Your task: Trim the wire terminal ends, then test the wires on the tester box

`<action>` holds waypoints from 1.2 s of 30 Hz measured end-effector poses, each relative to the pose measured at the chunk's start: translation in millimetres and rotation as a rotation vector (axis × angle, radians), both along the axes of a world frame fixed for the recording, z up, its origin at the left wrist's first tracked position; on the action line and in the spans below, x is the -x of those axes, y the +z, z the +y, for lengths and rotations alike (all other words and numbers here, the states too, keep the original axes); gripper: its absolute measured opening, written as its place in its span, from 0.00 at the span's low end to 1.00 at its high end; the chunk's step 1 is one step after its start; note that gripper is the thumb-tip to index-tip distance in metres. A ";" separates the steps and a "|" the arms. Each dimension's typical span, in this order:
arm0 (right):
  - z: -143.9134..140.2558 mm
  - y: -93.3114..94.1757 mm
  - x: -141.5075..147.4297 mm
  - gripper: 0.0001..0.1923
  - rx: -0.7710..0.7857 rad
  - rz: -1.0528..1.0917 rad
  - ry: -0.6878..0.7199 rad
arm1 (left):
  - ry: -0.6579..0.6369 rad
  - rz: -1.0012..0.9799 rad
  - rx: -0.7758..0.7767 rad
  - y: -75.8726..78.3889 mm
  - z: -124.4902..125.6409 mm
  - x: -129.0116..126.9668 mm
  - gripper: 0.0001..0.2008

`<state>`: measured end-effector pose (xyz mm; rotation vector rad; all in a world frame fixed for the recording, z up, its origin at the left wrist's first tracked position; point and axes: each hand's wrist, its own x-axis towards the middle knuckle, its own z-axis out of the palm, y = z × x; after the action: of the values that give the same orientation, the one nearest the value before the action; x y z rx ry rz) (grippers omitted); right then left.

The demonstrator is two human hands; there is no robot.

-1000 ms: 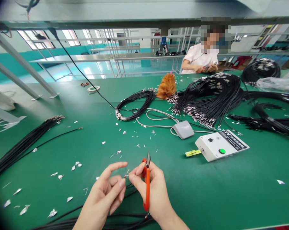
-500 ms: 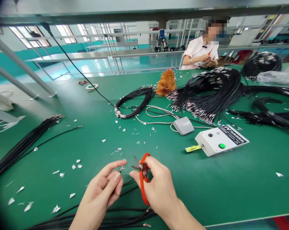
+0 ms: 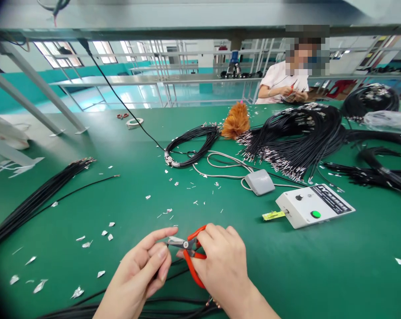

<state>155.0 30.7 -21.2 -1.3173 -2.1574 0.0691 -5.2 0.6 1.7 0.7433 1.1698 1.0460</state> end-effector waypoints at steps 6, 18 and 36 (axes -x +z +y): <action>0.2 -1.3 -3.4 0.20 -0.002 -0.014 0.005 | -0.004 0.004 0.010 -2.5 0.5 -0.7 0.24; 4.6 -13.5 -10.8 0.23 0.459 0.346 0.008 | 0.013 0.013 -0.010 -0.7 2.9 -2.6 0.23; -0.7 7.5 -20.0 0.11 -0.066 -0.185 0.015 | -0.152 -0.057 0.071 -14.2 4.1 -2.1 0.16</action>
<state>175.1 30.1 -13.7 -1.3144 -2.3029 -0.1208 -3.0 4.7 -12.6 0.7303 1.0784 0.8897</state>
